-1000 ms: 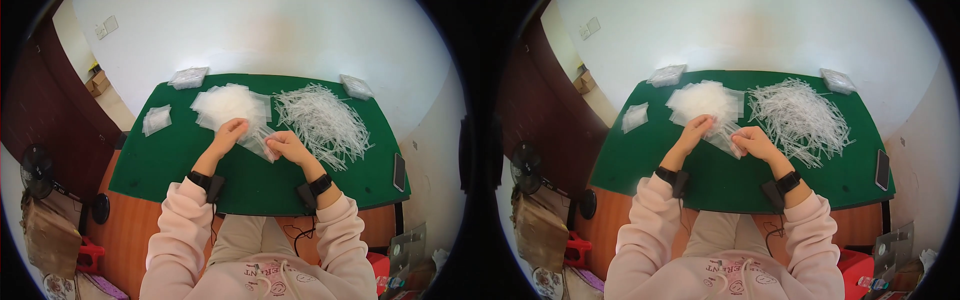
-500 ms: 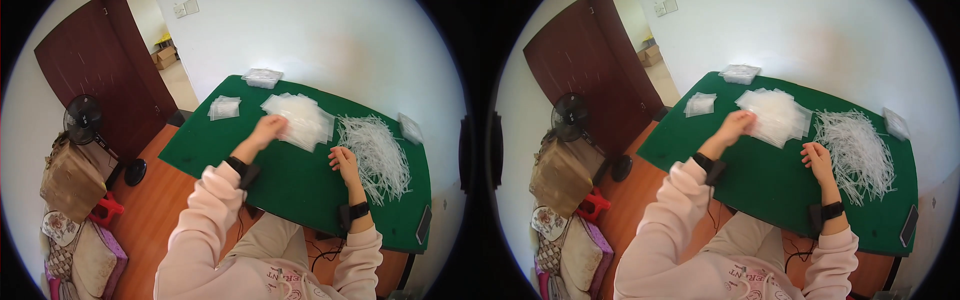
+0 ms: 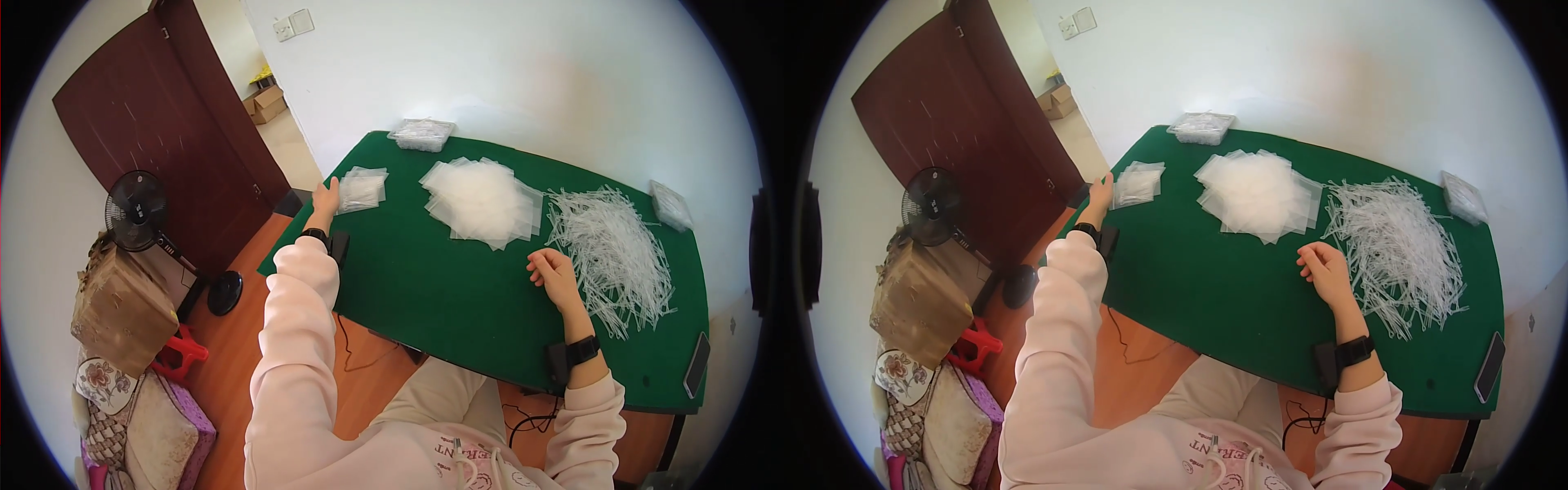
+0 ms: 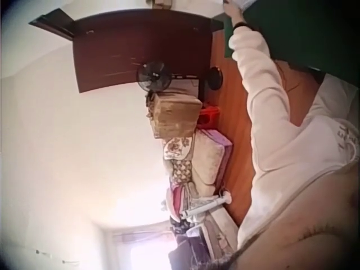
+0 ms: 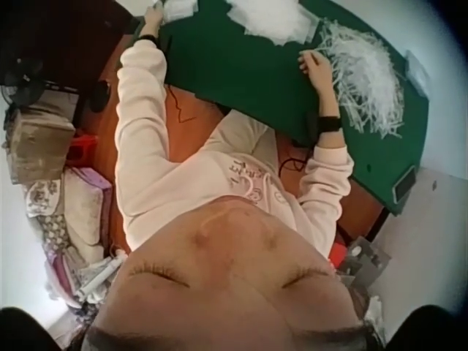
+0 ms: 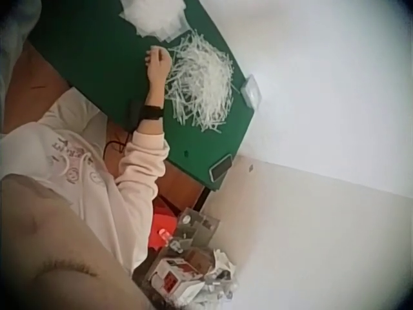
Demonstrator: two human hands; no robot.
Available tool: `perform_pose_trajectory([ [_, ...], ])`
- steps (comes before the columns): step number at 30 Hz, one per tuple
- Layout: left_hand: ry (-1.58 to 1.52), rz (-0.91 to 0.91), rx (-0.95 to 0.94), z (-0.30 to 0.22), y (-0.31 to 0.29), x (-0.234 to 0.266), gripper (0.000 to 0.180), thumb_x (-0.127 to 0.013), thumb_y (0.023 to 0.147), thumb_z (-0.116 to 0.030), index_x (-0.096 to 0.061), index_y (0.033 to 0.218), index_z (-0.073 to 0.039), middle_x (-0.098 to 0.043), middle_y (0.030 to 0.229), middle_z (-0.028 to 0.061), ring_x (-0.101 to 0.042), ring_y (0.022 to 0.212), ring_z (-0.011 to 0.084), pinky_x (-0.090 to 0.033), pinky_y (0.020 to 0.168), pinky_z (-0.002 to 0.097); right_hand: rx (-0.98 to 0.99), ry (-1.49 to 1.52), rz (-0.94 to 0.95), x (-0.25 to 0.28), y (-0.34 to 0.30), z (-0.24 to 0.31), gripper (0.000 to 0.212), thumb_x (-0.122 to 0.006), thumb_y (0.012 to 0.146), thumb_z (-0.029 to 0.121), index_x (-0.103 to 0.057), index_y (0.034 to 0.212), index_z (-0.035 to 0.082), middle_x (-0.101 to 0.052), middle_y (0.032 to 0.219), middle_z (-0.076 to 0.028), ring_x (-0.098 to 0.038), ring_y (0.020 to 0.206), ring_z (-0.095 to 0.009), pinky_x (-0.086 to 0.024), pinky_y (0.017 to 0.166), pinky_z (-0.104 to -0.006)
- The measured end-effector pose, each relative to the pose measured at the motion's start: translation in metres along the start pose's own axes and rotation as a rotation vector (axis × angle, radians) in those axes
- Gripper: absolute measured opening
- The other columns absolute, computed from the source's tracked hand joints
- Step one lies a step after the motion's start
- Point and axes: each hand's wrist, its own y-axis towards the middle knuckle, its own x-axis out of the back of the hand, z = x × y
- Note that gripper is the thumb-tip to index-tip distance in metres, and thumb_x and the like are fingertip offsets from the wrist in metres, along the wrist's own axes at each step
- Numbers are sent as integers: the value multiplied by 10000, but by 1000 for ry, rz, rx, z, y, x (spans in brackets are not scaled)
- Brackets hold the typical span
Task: The recorder is stuffing shredded white paper/film filler into small clear plastic zip-top bags.
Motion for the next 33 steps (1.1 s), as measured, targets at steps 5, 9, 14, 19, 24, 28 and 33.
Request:
perform_pose_trajectory([
  [5, 22, 190, -326, -61, -48, -31, 594, -503, 851, -369, -385, 1243, 62, -398, 1269, 258, -377, 1174, 384, -289, 1001, 412, 304, -636, -300, 27, 6, -18, 200, -590, 808, 205, -578, 864, 13, -593, 815, -75, -553, 743, -191, -437, 659, -309],
  [9, -292, 336, -506, -124, -121, -33, 574, -519, 856, -353, -392, 1245, 49, -415, 1277, 210, -383, 1194, 322, -291, 1003, 381, 237, -1029, -475, 43, 10, -5, 381, -654, 727, 237, -553, 1027, 26, -515, 1116, -185, -451, 1073, -317, -354, 892, -445],
  [14, -1140, 876, -326, -213, -232, -25, 447, -499, 891, -275, -411, 1245, -18, -460, 1229, 122, -420, 1141, 172, -336, 947, 298, -84, -1360, -801, 69, 8, -22, 615, -622, 735, 386, -450, 1218, 47, -372, 1290, -217, -277, 1240, -370, -225, 984, -540],
  [19, -1254, 1046, -134, -212, -266, -45, 346, -473, 907, -273, -468, 1178, -58, -520, 1146, 85, -478, 1085, 159, -386, 879, 305, -320, -1378, -844, 76, 6, -36, 688, -564, 748, 494, -425, 1256, 51, -328, 1330, -222, -215, 1277, -380, -174, 999, -572],
  [24, -1213, 1002, 76, -196, -255, -59, 309, -444, 919, -281, -492, 1129, -59, -573, 1011, 69, -538, 967, 160, -418, 810, 292, -245, -1330, -682, 65, 7, -18, 654, -586, 737, 483, -476, 1207, 41, -356, 1314, -222, -285, 1243, -365, -231, 979, -555],
  [28, -1184, 998, 74, -196, -255, -60, 300, -427, 924, -282, -505, 1105, -56, -581, 955, 64, -547, 921, 153, -425, 776, 291, -212, -1287, -476, 47, 2, -2, 594, -624, 721, 436, -521, 1145, 34, -400, 1279, -217, -354, 1197, -353, -312, 954, -498],
  [33, -1133, 1037, 10, -199, -260, -62, 292, -420, 924, -282, -525, 1075, -55, -583, 930, 63, -545, 898, 143, -427, 754, 284, -64, -1256, -388, 32, -1, -4, 554, -653, 703, 387, -536, 1107, 27, -433, 1240, -219, -395, 1160, -358, -367, 929, -439],
])
